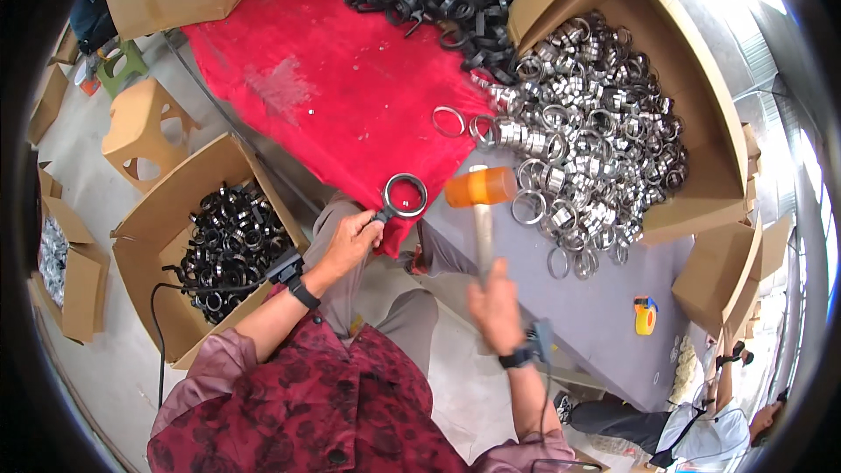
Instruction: The person fits a metal ring into a black plastic clamp by hand, strikes the assembly with a mallet, and repeats the process with several more pieces.
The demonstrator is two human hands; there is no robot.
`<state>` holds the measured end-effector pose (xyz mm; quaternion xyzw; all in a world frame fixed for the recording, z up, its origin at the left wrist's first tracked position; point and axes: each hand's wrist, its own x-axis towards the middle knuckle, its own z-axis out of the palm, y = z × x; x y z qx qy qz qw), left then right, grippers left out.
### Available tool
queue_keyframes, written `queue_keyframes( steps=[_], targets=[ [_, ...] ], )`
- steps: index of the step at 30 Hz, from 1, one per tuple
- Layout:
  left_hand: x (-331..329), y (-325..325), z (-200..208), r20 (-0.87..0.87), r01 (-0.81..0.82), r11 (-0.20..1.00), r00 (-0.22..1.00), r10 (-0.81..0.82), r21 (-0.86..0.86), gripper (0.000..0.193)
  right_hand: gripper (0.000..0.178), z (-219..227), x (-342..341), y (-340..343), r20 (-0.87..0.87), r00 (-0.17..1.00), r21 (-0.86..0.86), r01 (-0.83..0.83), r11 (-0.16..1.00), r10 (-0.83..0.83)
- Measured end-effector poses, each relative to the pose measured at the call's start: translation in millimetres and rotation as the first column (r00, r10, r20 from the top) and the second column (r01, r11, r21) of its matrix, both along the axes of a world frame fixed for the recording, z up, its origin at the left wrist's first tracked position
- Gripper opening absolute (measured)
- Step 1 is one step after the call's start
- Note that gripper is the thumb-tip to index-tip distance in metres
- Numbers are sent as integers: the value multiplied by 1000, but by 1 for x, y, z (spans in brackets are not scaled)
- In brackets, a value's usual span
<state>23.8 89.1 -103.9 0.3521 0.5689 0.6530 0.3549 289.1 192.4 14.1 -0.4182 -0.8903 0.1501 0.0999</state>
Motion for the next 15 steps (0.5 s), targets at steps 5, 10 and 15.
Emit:
queue_keyframes(
  steps=[5, 10, 15],
  targets=[
    [-2, -6, -5, 90, 17, 1000, 996, -15, -13, 32, 21, 88, -32, 26, -229, 973, 170, 59, 984, -19],
    [0, -4, -10, 63, 13, 999, 998, -10, -40, 33, 24, 96, -87, 15, -408, 904, 390, 44, 920, 130],
    [-4, 5, -6, 52, 30, 999, 998, -29, -12, 32, 29, 80, -84, 46, 195, 946, 106, -282, 953, 259]
  ],
)
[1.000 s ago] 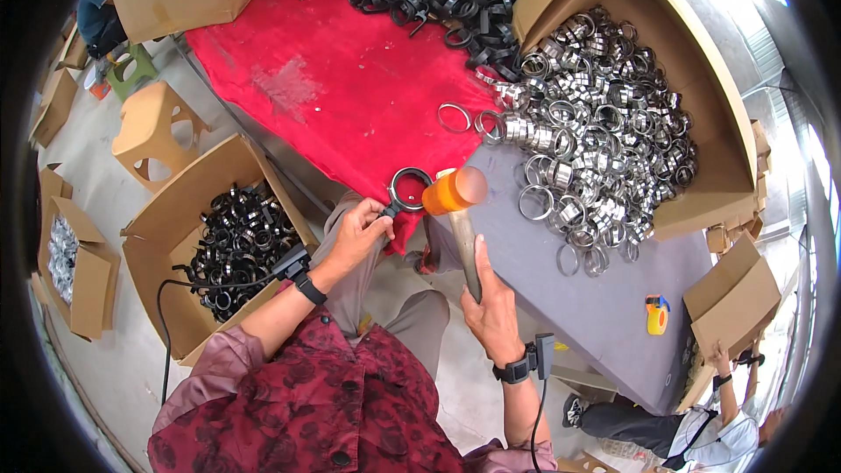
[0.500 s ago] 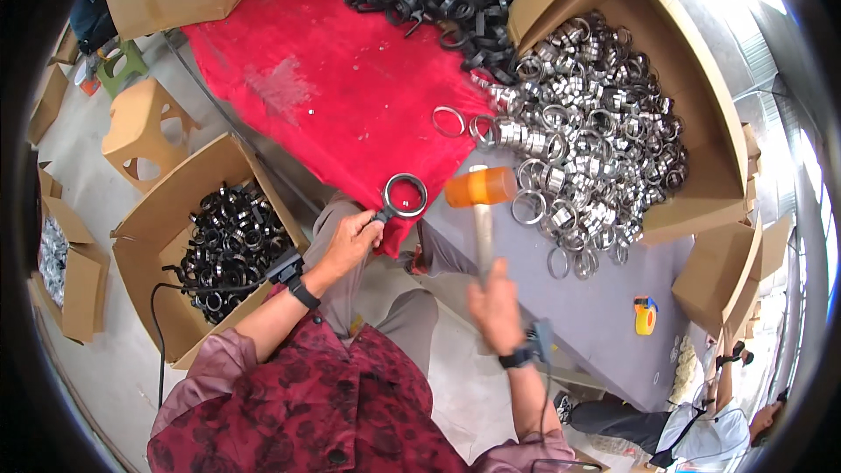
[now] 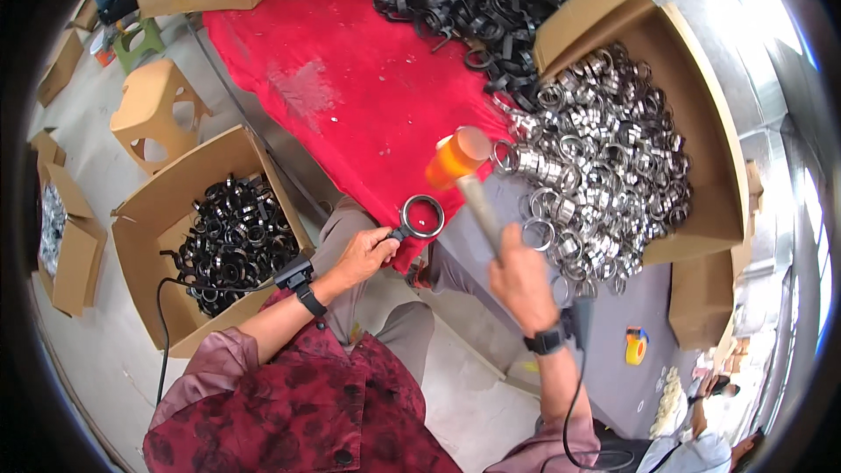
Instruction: The person fits a metal ring into a black plastic clamp by hand, strikes the assembly with a mallet, and repeats the process with several more pieces.
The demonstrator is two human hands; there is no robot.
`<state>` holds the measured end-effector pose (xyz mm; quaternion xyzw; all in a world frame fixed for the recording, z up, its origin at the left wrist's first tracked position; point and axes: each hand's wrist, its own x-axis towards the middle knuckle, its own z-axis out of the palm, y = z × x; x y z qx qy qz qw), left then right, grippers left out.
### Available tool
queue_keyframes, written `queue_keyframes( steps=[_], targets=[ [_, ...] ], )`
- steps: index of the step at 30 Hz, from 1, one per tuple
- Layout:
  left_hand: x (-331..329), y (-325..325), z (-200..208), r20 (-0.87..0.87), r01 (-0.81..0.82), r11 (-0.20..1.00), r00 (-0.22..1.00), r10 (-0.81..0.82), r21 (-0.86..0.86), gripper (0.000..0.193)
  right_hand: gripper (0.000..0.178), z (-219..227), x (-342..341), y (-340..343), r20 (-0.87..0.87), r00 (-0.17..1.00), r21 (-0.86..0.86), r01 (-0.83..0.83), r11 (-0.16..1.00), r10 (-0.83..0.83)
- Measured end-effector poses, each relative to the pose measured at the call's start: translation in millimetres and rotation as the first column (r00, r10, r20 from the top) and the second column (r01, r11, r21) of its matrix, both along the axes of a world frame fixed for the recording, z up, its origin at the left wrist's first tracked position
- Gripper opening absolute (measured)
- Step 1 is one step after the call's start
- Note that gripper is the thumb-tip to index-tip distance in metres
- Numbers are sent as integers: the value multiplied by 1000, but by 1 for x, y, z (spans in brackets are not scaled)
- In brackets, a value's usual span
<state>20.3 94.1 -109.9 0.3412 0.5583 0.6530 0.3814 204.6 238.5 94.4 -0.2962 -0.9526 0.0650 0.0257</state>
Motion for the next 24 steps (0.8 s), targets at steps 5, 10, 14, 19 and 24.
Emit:
queue_keyframes(
  steps=[5, 10, 14, 19, 24],
  targets=[
    [-1, -14, -3, 14, -28, 1000, 1000, 28, -11, 30, 19, 67, -47, -42, -479, 851, -47, 221, 974, -216],
    [1, -8, 4, -52, 10, 1000, 999, -11, -15, 30, 30, 1, -2, -28, -136, 978, 192, -130, 973, 157],
    [1, -12, 5, -29, -24, 1000, 999, 23, -17, 30, 25, 43, -22, -6, -93, 995, 95, -39, 995, 48],
    [-1, -11, 1, -19, -5, 1000, 1000, 5, -6, 30, 26, 30, -28, -15, -532, 847, 176, 120, 977, -8],
    [-5, -6, 1, -44, -6, 1000, 999, 6, 15, 30, 32, -4, 33, 40, 12, 1000, 48, 5, 999, -5]
  ],
)
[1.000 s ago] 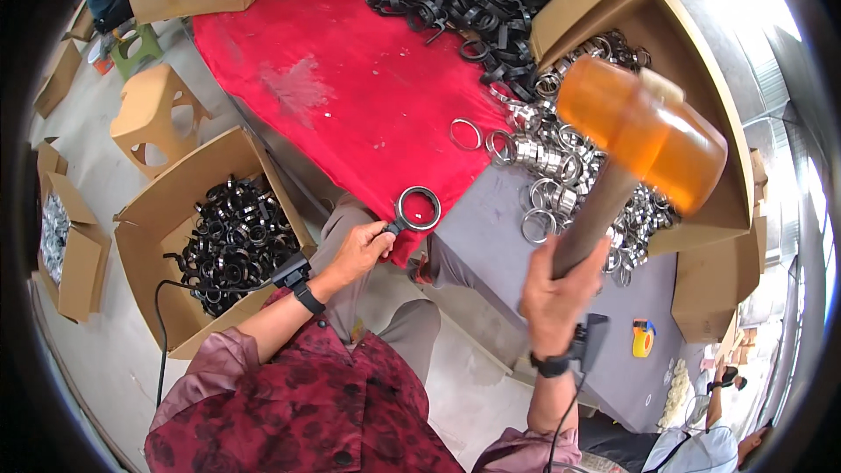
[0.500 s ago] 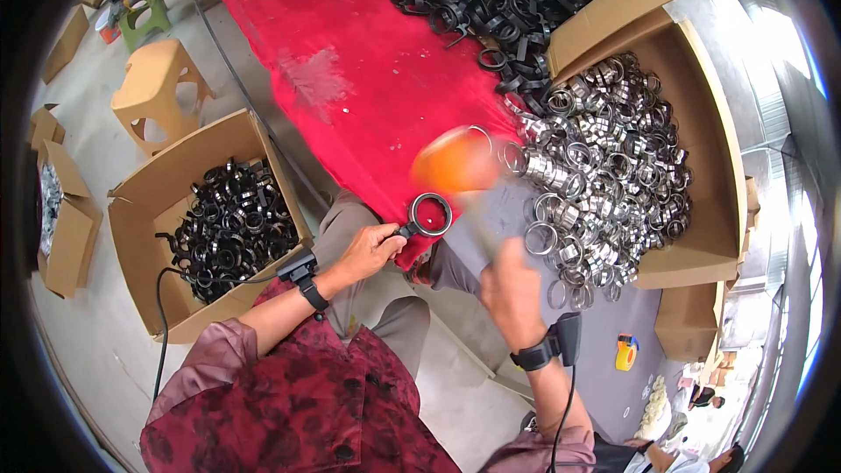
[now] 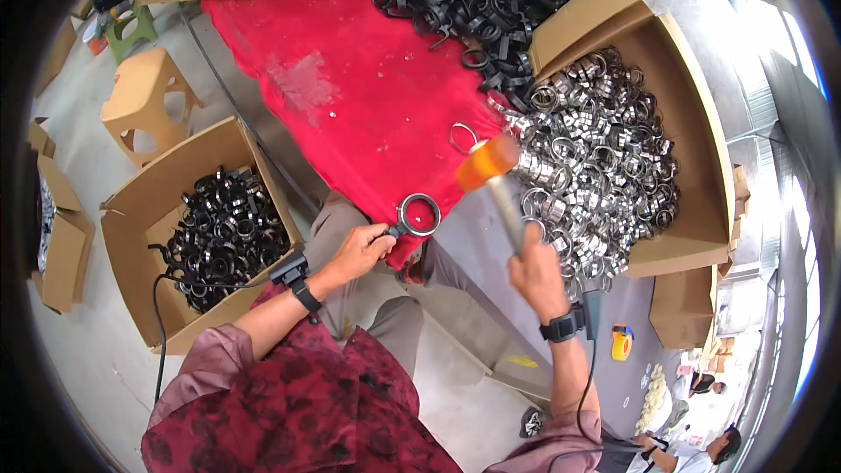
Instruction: The person fits a metal ring into a black plastic clamp by hand, strikes the assembly with a mallet, and repeats the process with several more pieces.
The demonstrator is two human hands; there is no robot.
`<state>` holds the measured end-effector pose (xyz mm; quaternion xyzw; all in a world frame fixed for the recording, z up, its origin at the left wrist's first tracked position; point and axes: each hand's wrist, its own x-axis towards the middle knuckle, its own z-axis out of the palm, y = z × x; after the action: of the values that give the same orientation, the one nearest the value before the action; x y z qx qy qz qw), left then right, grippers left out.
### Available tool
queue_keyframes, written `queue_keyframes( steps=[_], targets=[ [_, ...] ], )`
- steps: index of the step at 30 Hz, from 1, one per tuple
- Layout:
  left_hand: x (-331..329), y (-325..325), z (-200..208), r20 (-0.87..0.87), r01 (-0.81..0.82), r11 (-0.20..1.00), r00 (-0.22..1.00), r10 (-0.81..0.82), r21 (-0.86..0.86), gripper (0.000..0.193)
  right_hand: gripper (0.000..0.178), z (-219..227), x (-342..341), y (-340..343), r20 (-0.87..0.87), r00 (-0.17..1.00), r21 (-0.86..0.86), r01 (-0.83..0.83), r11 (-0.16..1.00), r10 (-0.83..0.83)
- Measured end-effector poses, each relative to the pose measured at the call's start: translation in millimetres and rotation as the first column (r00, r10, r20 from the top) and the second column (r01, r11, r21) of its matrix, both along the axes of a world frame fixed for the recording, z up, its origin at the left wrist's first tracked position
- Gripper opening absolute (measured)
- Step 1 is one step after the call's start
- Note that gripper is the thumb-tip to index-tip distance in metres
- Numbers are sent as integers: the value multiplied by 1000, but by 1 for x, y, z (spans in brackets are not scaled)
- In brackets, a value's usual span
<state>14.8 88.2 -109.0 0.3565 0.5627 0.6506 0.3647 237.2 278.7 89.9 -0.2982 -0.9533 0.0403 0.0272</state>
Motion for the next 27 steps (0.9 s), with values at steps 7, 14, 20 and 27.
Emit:
queue_keyframes(
  steps=[7, 14, 20, 27],
  targets=[
    [3, -5, -8, -3, -4, 1000, 1000, 4, -7, 31, 26, 11, -25, -57, -542, 834, 91, 185, 979, -107],
    [8, -8, -5, 15, -36, 999, 999, 37, -22, 32, 27, -11, 7, -91, -317, 843, -240, 371, 897, -434],
    [12, -2, -1, 11, -46, 999, 999, 46, 16, 32, 28, -53, 27, -124, -684, 723, 269, 366, 891, -91],
    [11, -7, -4, 11, -36, 999, 999, 36, -10, 31, 26, -41, 32, -130, -335, 891, -91, 294, 952, -307]
  ],
)
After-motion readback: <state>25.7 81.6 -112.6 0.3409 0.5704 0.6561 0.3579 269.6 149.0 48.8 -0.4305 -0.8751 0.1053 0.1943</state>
